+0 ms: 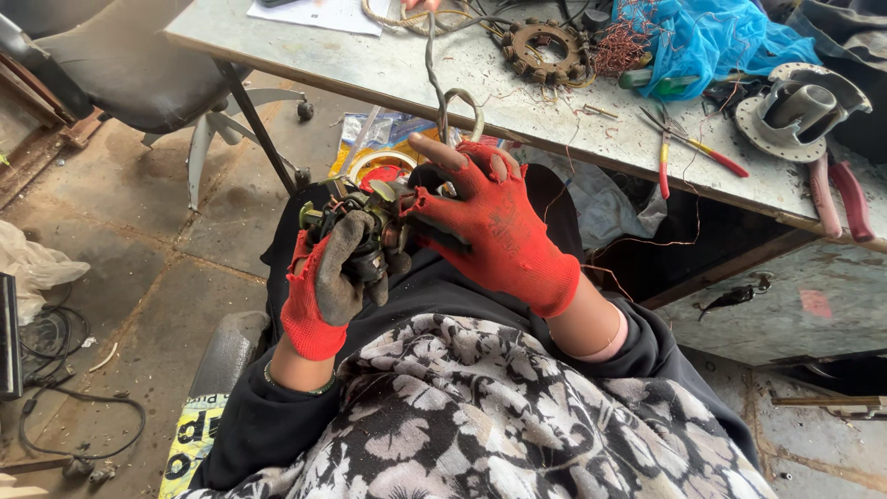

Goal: The person works on a bundle of wires and small mechanical parts by hand, twisting wires together and checking the connections. They handle the wiring harness and small components while seated at a workbench.

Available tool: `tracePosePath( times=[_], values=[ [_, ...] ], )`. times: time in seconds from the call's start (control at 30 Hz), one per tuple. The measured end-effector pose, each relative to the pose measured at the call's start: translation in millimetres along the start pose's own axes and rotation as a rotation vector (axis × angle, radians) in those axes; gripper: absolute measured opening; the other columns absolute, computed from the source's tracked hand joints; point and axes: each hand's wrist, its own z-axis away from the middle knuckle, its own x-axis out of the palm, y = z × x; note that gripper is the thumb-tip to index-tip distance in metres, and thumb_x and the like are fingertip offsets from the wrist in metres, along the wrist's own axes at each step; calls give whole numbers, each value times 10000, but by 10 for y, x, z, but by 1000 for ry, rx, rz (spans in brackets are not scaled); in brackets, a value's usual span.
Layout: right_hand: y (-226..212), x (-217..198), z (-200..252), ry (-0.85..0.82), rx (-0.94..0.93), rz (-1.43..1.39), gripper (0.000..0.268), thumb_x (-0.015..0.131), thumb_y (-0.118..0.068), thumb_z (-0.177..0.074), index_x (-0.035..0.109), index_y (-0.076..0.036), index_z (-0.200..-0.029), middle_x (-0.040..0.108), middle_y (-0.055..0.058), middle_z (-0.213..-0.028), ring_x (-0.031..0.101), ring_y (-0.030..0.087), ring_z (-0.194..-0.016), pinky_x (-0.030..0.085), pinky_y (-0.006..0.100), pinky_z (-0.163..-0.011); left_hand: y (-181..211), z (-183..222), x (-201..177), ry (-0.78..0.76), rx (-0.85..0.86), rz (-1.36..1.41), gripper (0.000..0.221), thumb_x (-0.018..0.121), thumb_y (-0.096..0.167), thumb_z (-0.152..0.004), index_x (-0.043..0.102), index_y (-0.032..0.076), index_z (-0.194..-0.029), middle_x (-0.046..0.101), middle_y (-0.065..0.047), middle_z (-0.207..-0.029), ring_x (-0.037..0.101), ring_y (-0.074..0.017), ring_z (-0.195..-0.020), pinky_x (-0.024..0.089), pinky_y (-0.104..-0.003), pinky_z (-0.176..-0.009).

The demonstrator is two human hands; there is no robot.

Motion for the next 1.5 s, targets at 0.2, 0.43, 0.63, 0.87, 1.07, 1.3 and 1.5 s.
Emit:
tracePosePath(
  times=[0.2, 0.43, 0.63, 0.87, 1.07, 1.3, 1.5],
  values=[
    [-70, -10, -7, 20, 60, -70, 414, 852, -227, -788, 715, -209, -1178, 482, 71, -1543, 475, 382, -1327, 346, 533, -1108, 63, -22, -113, -115, 441, -446, 193, 571, 143, -1081, 654, -27, -1119, 667, -130, -884, 662, -244, -662, 519, -351, -538],
    [-124, -78, 66, 149, 55, -191, 434, 842, -154, -811, 711, -167, -1225, 623, -14, -1409, 569, 291, -1291, 392, 442, -1113, -50, -72, -263, -167, 642, -817, 314, 521, -50, -1011, 676, 18, -1275, 734, -177, -1132, 735, -321, -901, 567, -414, -769],
    [-101, -25, 51, 136, 24, -30, 409, 845, -167, -835, 695, -156, -1216, 607, 29, -1401, 533, 326, -1330, 353, 490, -1106, -70, -108, -273, -195, 1003, -1085, 400, 552, -133, -995, 624, 45, -1346, 685, -194, -1228, 697, -352, -1094, 562, -424, -892],
    [-34, 8, 54, 103, 52, 32, 333, 840, -197, -831, 702, -195, -1133, 601, 14, -1262, 487, 332, -1357, 346, 539, -1098, -161, -148, -309, -96, 1172, -1302, 494, 567, -134, -938, 571, 28, -1404, 672, -198, -1267, 669, -399, -1137, 524, -485, -954],
    [-41, 28, 68, -30, 2, 6, 349, 825, -172, -778, 699, -176, -1103, 591, 53, -1259, 497, 339, -1308, 349, 526, -1054, -361, -212, -395, 43, 1125, -1395, 465, 538, -70, -977, 534, -2, -1436, 649, -190, -1324, 637, -400, -1191, 471, -500, -1028],
    [-54, -136, 182, 54, 40, -117, 373, 800, -99, -772, 683, -147, -1123, 589, 44, -1246, 515, 337, -1309, 366, 503, -1107, -469, -320, -488, 16, 1090, -1378, 449, 506, -51, -1000, 542, 3, -1444, 627, -181, -1373, 602, -410, -1249, 429, -495, -1109],
    [113, -306, 234, 316, 319, 83, 462, 740, -21, -783, 630, -89, -1227, 561, 117, -1338, 471, 396, -1371, 367, 503, -1146, -636, -341, -585, -126, 831, -1146, 342, 633, 89, -1012, 583, 56, -1348, 638, -171, -1331, 619, -345, -1211, 471, -438, -1037]
  ],
)
